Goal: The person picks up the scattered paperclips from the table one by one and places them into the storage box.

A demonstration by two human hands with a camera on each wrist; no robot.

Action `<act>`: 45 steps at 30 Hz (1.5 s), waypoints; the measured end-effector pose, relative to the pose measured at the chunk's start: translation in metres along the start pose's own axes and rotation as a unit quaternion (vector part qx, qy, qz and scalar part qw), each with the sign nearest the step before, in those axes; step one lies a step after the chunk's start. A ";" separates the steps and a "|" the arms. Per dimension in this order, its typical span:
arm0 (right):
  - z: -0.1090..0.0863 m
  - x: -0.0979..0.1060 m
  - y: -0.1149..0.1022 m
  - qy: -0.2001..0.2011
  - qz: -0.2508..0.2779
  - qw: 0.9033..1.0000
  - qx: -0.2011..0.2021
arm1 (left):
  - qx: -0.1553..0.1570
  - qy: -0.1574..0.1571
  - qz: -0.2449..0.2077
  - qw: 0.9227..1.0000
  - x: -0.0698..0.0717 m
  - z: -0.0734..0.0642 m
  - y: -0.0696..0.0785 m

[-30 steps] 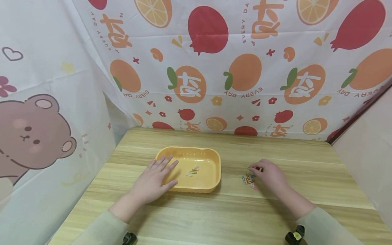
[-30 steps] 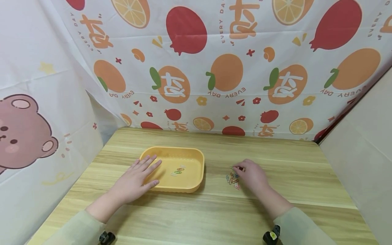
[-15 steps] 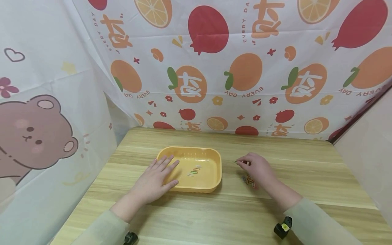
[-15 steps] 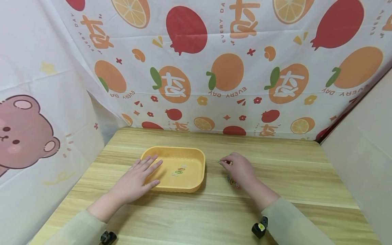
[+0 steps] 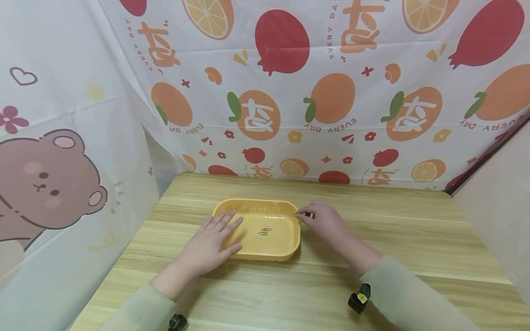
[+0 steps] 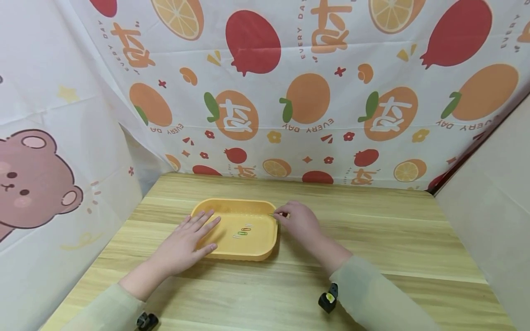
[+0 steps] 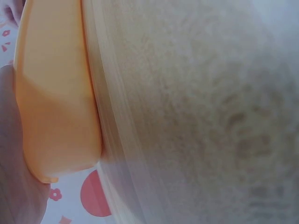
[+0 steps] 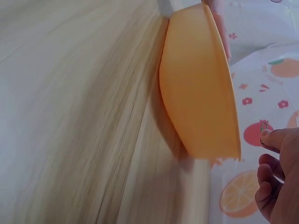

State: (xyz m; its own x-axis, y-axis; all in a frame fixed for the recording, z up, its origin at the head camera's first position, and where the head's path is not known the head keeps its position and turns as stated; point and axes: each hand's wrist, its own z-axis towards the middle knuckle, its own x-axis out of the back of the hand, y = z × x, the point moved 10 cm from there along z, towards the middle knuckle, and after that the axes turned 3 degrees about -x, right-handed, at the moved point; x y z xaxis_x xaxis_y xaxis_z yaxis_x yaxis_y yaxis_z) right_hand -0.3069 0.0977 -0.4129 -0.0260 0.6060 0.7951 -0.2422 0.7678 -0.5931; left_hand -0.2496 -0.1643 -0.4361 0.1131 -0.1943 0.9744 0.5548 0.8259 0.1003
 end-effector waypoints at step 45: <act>0.046 -0.110 -0.064 -0.119 -0.111 0.987 0.007 | -0.002 -0.002 0.001 1.000 0.001 0.002 0.001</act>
State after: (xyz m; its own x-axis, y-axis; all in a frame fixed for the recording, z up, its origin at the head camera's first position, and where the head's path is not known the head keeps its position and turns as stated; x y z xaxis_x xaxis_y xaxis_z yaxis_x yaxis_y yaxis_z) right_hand -0.3328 -0.0275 -0.4566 -0.1974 0.3560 0.9134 -0.2805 0.8723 -0.4006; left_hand -0.2501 -0.1625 -0.4344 0.1116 -0.1909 0.9752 0.5587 0.8237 0.0973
